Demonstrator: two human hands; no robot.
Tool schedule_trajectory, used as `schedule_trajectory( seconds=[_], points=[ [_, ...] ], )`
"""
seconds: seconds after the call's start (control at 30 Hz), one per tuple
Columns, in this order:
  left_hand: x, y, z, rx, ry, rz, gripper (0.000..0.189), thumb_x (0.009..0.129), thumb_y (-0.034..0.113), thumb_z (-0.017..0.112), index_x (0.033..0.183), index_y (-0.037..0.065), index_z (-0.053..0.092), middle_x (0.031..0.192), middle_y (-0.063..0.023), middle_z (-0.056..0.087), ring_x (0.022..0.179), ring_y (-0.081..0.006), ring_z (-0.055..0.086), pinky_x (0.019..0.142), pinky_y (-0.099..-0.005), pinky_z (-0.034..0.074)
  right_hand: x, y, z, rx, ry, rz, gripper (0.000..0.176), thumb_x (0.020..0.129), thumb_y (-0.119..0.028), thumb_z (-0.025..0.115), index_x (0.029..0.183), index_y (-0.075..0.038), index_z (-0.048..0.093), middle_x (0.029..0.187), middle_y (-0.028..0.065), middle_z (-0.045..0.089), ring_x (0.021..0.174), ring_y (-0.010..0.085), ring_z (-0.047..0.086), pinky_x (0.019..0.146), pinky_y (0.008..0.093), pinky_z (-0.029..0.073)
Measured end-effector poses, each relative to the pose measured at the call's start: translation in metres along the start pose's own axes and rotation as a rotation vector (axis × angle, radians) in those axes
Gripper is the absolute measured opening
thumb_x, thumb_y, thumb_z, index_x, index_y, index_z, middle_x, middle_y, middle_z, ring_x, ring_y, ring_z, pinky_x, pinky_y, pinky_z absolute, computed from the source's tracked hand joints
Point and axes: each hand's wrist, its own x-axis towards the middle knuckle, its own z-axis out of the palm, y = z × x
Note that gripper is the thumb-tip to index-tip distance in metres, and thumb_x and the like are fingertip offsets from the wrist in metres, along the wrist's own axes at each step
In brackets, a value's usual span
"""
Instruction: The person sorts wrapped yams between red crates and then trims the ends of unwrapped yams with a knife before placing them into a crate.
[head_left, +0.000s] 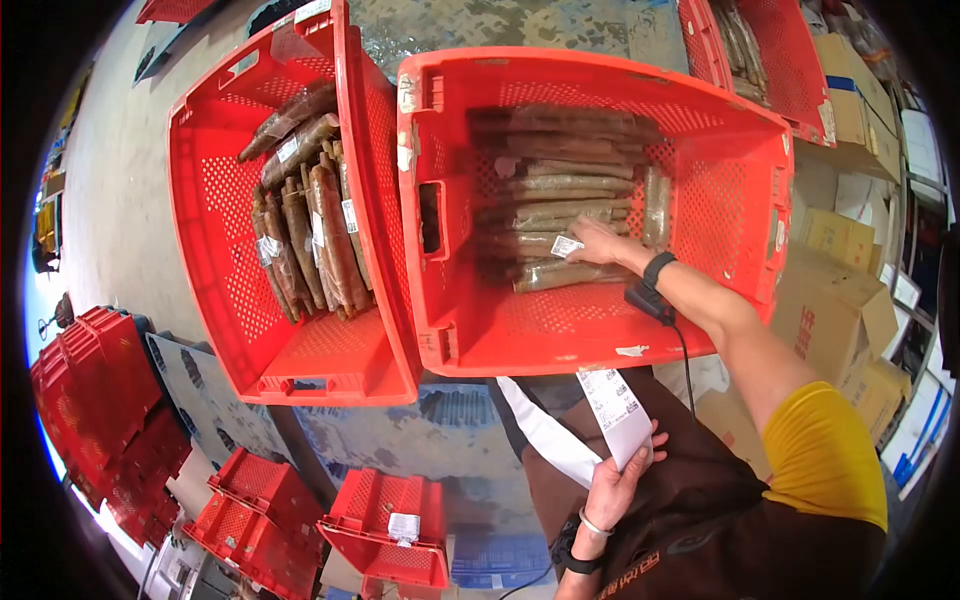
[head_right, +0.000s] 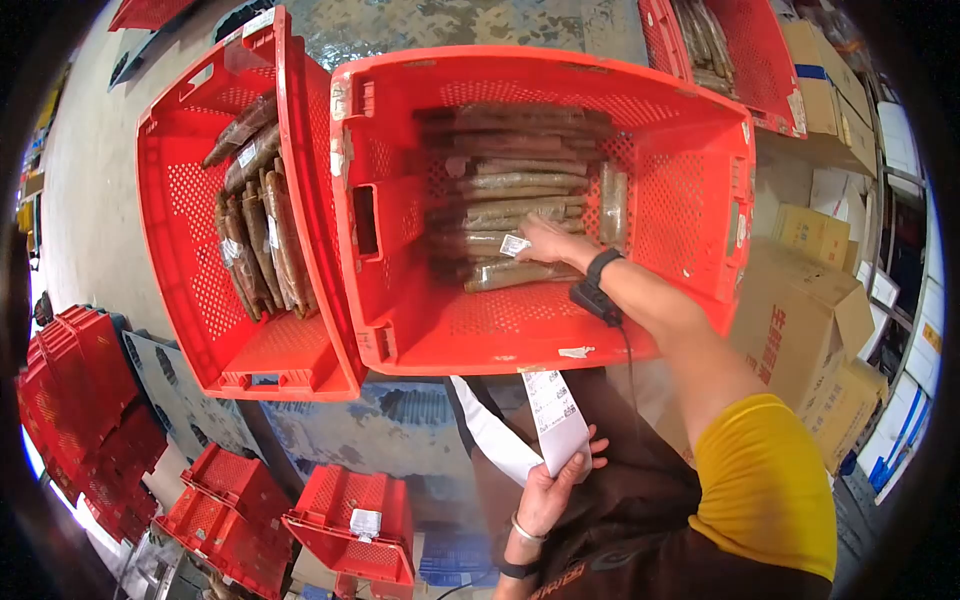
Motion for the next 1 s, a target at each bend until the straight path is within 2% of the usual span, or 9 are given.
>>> schedule_trajectory(
  seconds=[0.13,0.23,0.33,0.53,0.67,0.73,0.8,0.97,1.0],
  points=[
    [-0.004,0.004,0.000,-0.020,0.022,0.035,0.040,0.104,0.019,0.047,0.139,-0.001,0.049,0.136,-0.0110,0.057,0.110,-0.0191,0.062,0.099,-0.0329,0.048,0.015,-0.019,-0.012,0.074,-0.226,0.141,0.077,0.070,-0.042,0.080,0.126,0.004,0.056,0.123,0.0255,0.059,0.118,0.0414,0.055,0.097,0.0447,0.046],
    [-0.011,0.008,-0.003,-0.045,0.018,0.079,0.040,0.104,0.018,0.046,0.140,0.000,0.048,0.135,-0.0108,0.057,0.110,-0.0190,0.062,0.098,-0.0323,0.048,0.011,-0.019,0.002,0.006,-0.306,0.042,0.074,0.070,-0.040,0.081,0.124,0.004,0.056,0.122,0.0258,0.061,0.116,0.0391,0.058,0.094,0.0449,0.048],
    [-0.033,0.026,-0.011,-0.037,0.006,0.061,0.039,0.104,0.014,0.044,0.141,0.000,0.047,0.135,-0.0117,0.058,0.112,-0.0197,0.062,0.099,-0.0309,0.047,-0.048,-0.015,-0.029,0.405,-0.231,0.122,0.072,0.070,-0.033,0.081,0.129,-0.001,0.055,0.125,0.0209,0.061,0.117,0.0330,0.058,0.098,0.0388,0.045],
    [-0.058,0.022,-0.039,-0.213,0.022,0.141,0.039,0.099,0.006,0.053,0.138,-0.001,0.050,0.133,-0.0147,0.058,0.114,-0.0250,0.062,0.098,-0.0348,0.048,-0.181,-0.050,-0.109,0.676,0.154,-0.029,0.070,0.077,-0.018,0.080,0.137,-0.009,0.045,0.133,0.0122,0.054,0.126,0.0263,0.050,0.105,0.0375,0.041],
    [-0.072,0.044,-0.043,-0.172,0.093,0.205,0.032,0.098,0.008,0.056,0.129,-0.002,0.057,0.110,-0.0099,0.067,0.096,-0.0188,0.067,0.087,-0.0309,0.053,-0.191,-0.075,-0.129,0.932,0.434,-0.266,0.058,0.080,-0.003,0.072,0.133,-0.009,0.048,0.131,0.0099,0.055,0.126,0.0262,0.050,0.108,0.0361,0.038],
    [-0.082,0.056,-0.047,-0.205,0.118,0.236,0.031,0.099,0.013,0.056,0.126,-0.004,0.059,0.101,-0.0088,0.069,0.088,-0.0172,0.066,0.082,-0.0298,0.053,-0.188,-0.092,-0.142,1.031,0.476,-0.244,0.057,0.080,0.001,0.070,0.132,-0.009,0.049,0.131,0.0099,0.055,0.127,0.0276,0.049,0.110,0.0370,0.037],
    [-0.092,0.063,-0.056,-0.236,0.118,0.265,0.032,0.100,0.016,0.056,0.125,-0.004,0.059,0.101,-0.0103,0.069,0.088,-0.0178,0.066,0.082,-0.0304,0.053,-0.188,-0.113,-0.151,0.316,0.798,-0.520,0.054,0.080,0.005,0.067,0.129,-0.008,0.051,0.128,0.0102,0.057,0.126,0.0299,0.050,0.110,0.0397,0.037],
    [-0.114,0.069,-0.086,-0.238,0.141,0.291,0.034,0.100,0.017,0.055,0.126,-0.004,0.057,0.102,-0.0112,0.069,0.089,-0.0188,0.066,0.083,-0.0315,0.053,-0.191,-0.154,-0.165,0.246,0.790,-0.608,0.053,0.081,0.004,0.067,0.130,-0.008,0.050,0.127,0.0121,0.057,0.128,0.0311,0.049,0.112,0.0419,0.036],
    [-0.118,0.070,-0.091,-0.236,0.140,0.293,0.036,0.100,0.017,0.055,0.129,-0.004,0.055,0.105,-0.0119,0.068,0.090,-0.0189,0.066,0.083,-0.0317,0.053,-0.194,-0.160,-0.166,0.219,0.729,-0.522,0.053,0.082,0.001,0.069,0.130,-0.009,0.050,0.128,0.0131,0.056,0.129,0.0315,0.049,0.112,0.0422,0.036]
  ],
)
